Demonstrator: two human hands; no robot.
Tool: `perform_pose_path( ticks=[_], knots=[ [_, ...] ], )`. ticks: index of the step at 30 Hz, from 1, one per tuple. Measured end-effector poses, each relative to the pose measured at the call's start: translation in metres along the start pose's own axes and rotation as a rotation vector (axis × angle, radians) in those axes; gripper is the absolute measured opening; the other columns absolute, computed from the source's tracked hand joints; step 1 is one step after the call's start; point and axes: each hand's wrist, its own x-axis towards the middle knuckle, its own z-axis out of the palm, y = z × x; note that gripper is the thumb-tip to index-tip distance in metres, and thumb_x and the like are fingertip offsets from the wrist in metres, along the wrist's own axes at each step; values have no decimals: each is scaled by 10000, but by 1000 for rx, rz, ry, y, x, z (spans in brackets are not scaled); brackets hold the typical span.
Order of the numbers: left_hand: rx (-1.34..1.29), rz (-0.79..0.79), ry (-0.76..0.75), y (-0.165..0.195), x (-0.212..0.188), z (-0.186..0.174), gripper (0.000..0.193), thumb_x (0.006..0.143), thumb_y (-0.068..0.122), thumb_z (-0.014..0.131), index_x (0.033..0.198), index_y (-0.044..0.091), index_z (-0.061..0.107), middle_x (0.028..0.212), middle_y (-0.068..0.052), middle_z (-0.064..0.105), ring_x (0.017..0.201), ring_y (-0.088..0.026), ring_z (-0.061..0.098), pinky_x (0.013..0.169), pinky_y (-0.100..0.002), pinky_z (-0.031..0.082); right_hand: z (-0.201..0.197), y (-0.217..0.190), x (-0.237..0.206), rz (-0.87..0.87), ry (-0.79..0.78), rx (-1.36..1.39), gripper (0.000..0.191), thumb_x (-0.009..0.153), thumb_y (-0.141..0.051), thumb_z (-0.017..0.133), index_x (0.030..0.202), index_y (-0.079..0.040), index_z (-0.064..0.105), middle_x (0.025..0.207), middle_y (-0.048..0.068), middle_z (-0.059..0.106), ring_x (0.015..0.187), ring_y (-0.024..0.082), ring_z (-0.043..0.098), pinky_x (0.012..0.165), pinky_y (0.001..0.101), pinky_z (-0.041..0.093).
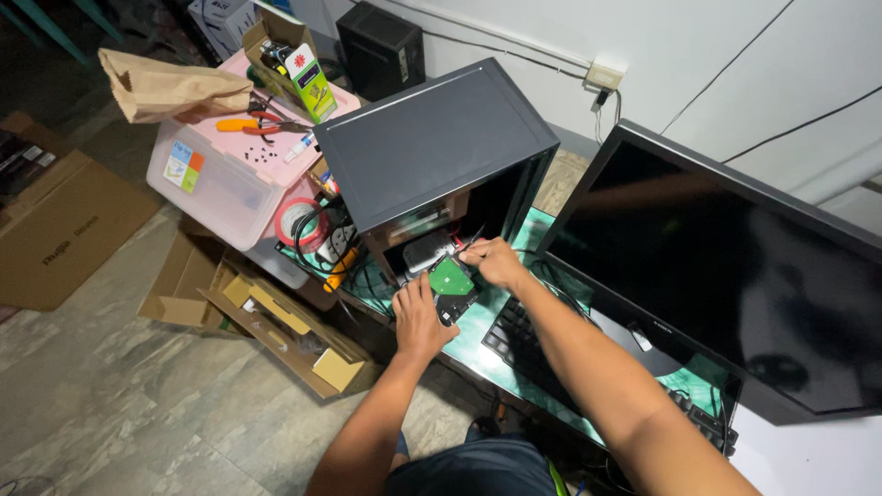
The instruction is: The person removes a hard drive from a computer case, then reconnects its power and data cables. The person also handles a screwdriver and a roll of tape while working at the bench.
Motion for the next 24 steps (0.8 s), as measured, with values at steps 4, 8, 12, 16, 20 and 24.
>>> perform_pose_path(
  ticks=[4, 8, 12, 16, 20, 24],
  knots=[
    [-16, -25, -58, 1, -4, -2, 1169, 498, 297, 916, 1473, -31, 359, 1262, -170, 489, 1218, -370, 456, 1133, -488, 309, 0, -3, -5, -43, 1, -106, 179, 886, -250, 789, 954, -85, 805, 903, 61, 797, 821, 187, 712, 770, 324, 550],
    [-25, 31, -65, -2, -1, -5, 1221, 473, 305, 937, 1470, -61, 333, 1262, -183, 480, 1215, -383, 442, 1134, -504, 285, -5, -7, -5, -37, -22, -96, 147, 865, -230, 781, 942, -113, 824, 941, 35, 800, 866, 192, 721, 807, 336, 514],
    [-30, 2, -76, 0, 1, -5, 1206, 469, 303, 938, 1460, -50, 347, 1269, -186, 473, 1217, -388, 437, 1124, -505, 290, -3, -10, -6, -82, 46, -210, 160, 861, -249, 789, 906, -102, 833, 958, 39, 803, 893, 220, 704, 823, 378, 467],
    [-25, -23, -75, 1, -2, -4, 1185, 493, 316, 919, 1460, -56, 345, 1247, -191, 472, 1187, -392, 442, 1104, -504, 311, -1, -13, -6, -107, 37, -328, 201, 860, -296, 775, 871, -108, 844, 948, 30, 807, 915, 214, 710, 859, 398, 437],
    [-65, -71, -31, 2, -5, 0, 1132, 486, 309, 885, 1434, -37, 372, 1228, -183, 479, 1169, -385, 454, 1072, -500, 341, -1, -16, -5, 12, -74, -63, 234, 890, -342, 734, 934, -120, 791, 970, 18, 783, 920, 222, 723, 864, 382, 529],
    [-87, -98, 1, 8, -1, 7, 1127, 491, 331, 886, 1429, -37, 382, 1241, -185, 478, 1162, -393, 457, 1058, -505, 366, 6, -13, -4, 36, -24, -391, 250, 911, -346, 715, 1005, -127, 792, 1047, 39, 787, 1014, 248, 694, 900, 409, 504]
  ],
)
